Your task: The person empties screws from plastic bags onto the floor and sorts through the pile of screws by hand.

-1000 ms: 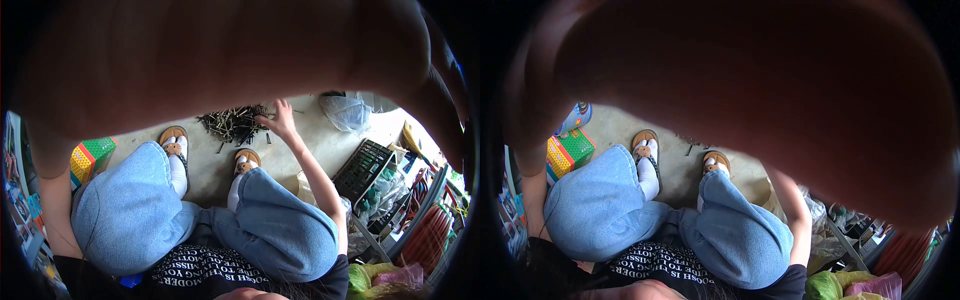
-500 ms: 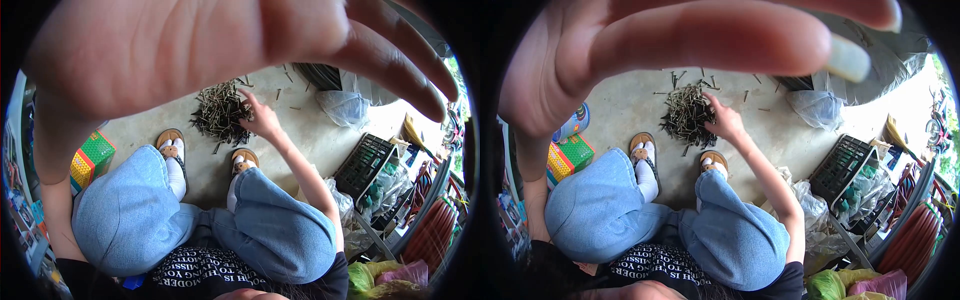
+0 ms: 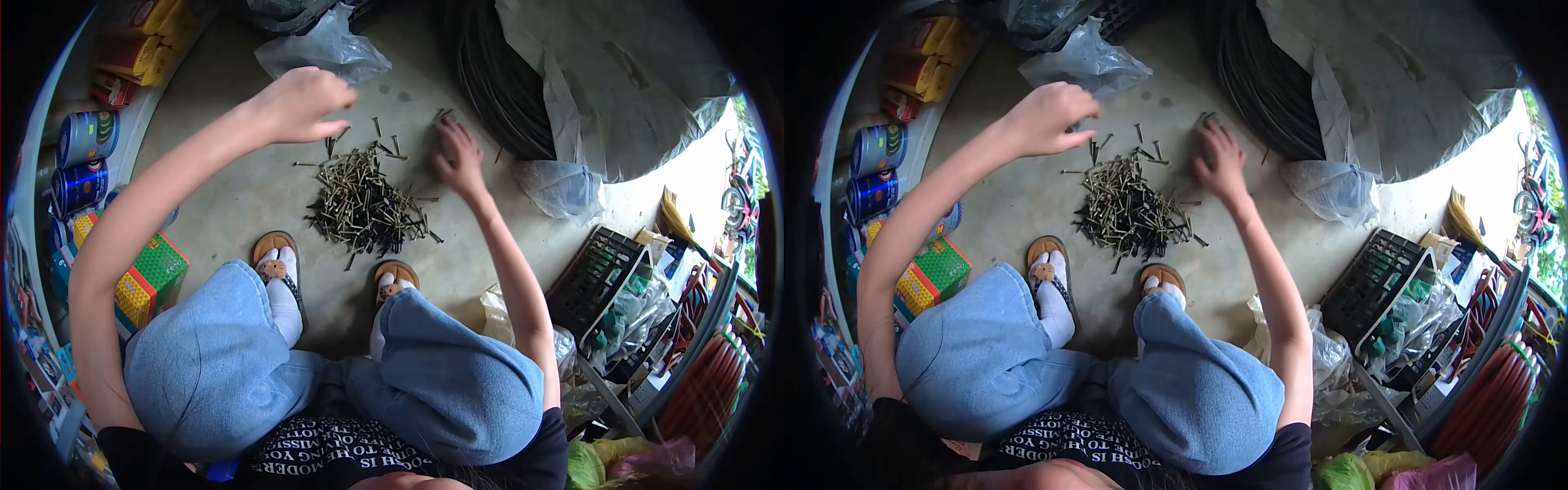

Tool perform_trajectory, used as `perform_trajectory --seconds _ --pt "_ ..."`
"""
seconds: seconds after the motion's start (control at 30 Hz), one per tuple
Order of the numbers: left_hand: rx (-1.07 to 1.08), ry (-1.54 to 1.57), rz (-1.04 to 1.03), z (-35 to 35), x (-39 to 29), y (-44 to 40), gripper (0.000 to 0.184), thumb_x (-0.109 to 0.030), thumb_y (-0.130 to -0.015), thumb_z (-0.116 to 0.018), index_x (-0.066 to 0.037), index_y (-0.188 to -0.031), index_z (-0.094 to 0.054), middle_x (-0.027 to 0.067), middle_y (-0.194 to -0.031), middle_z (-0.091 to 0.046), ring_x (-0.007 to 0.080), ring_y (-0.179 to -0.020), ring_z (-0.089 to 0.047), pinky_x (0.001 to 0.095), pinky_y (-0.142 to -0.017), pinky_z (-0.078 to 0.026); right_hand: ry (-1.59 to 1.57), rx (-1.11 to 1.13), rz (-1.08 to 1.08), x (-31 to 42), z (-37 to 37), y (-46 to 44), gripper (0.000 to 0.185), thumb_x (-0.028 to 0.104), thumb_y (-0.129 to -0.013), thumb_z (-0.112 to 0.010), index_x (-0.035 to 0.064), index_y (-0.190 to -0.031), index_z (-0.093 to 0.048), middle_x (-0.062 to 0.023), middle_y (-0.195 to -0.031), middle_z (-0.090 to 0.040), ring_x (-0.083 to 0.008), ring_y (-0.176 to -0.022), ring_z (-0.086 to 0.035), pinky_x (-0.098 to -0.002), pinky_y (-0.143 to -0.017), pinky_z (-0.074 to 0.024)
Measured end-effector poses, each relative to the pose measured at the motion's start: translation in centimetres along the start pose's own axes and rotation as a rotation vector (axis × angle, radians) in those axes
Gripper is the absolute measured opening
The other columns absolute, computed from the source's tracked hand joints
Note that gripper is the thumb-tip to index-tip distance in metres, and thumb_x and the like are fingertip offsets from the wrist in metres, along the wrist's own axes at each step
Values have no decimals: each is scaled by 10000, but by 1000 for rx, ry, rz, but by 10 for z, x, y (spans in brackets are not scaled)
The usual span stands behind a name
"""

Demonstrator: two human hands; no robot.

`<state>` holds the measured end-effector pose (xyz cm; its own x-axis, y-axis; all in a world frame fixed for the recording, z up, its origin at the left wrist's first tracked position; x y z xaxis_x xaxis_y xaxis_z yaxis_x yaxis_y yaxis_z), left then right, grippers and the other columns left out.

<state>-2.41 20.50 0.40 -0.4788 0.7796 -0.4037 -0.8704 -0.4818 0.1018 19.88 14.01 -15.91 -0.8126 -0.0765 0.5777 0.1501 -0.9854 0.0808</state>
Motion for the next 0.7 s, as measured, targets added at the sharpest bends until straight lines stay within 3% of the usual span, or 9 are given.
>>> perform_trajectory --seconds 0.03,0.17,0.23,0.27,0.33,0.47,0.5,0.6,0.7 --pt "36 -358 -164 -17 7 10 162 -178 -758 -671 -45 -822 -606 63 -792 -593 216 -837 -592 315 -719 -482 -8 6 95 23 -6 5 593 183 -758 -633 156 -1328 -475 -77 -1460 -383 -314 -1367 -299 -531 -1067 -246" --pt "-204 -171 -81 -8 45 23 203 -113 -692 -683 -56 -875 -616 60 -858 -589 222 -872 -570 324 -721 -487 -186 162 392 86 -18 33 465 0 -758 -574 99 -1212 -569 -94 -1299 -551 -281 -1240 -490 -423 -1000 -395" --pt "-456 -263 -145 23 40 20 296 -53 -687 -664 -61 -979 -617 60 -973 -575 235 -815 -556 331 -703 -485 -333 197 385 91 -8 45 399 -46 -756 -553 86 -1126 -624 -98 -1179 -623 -273 -1124 -574 -377 -922 -462" --pt "-440 -333 -149 24 42 15 383 -8 -720 -647 -55 -1099 -605 79 -1073 -563 232 -786 -572 337 -674 -488 -306 133 357 84 -1 44 358 -63 -754 -557 78 -1071 -643 -99 -1123 -643 -270 -1066 -599 -361 -888 -480" --pt "-359 -386 -59 15 49 2 415 -15 -721 -637 -57 -1132 -595 71 -1100 -560 211 -774 -571 314 -659 -493 -261 -87 228 58 21 40 259 -71 -739 -561 64 -936 -661 -92 -1018 -663 -276 -894 -635 -364 -783 -508" --pt "-256 -760 117 -16 66 -3 457 -38 -711 -597 -45 -1168 -580 49 -1096 -556 158 -746 -571 260 -620 -499 -6 -452 -78 -21 71 50 261 11 -810 -599 58 -1066 -601 -133 -1047 -597 -324 -1001 -573 -379 -863 -460" --pt "-258 -757 117 -17 70 -3 457 -38 -711 -597 -45 -1168 -580 49 -1096 -556 158 -746 -571 260 -620 -499 18 -493 -157 -36 80 54 209 65 -831 -611 50 -1039 -597 -130 -1038 -592 -321 -969 -582 -387 -830 -467" --pt "-333 -693 12 -9 67 2 142 -54 -680 -595 -62 -800 -520 39 -893 -528 136 -660 -592 244 -557 -487 129 -416 -379 -60 91 57 211 163 -838 -628 47 -1011 -594 -129 -995 -606 -314 -939 -597 -398 -780 -479" --pt "-351 -629 -29 1 63 8 145 -38 -670 -597 -54 -789 -516 59 -883 -525 149 -682 -602 267 -573 -502 330 -259 -431 -63 85 42 233 240 -834 -626 64 -986 -614 -124 -945 -632 -312 -892 -619 -411 -722 -492"
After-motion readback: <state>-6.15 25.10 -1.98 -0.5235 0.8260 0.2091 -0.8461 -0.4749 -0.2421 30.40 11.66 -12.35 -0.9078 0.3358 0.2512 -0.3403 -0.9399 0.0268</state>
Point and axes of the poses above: each hand's wrist, its own y-axis away from the middle knuckle, its own z-axis out of the back of the hand, x = y × z, the point moved 8 cm from there along -y, towards the middle knuckle
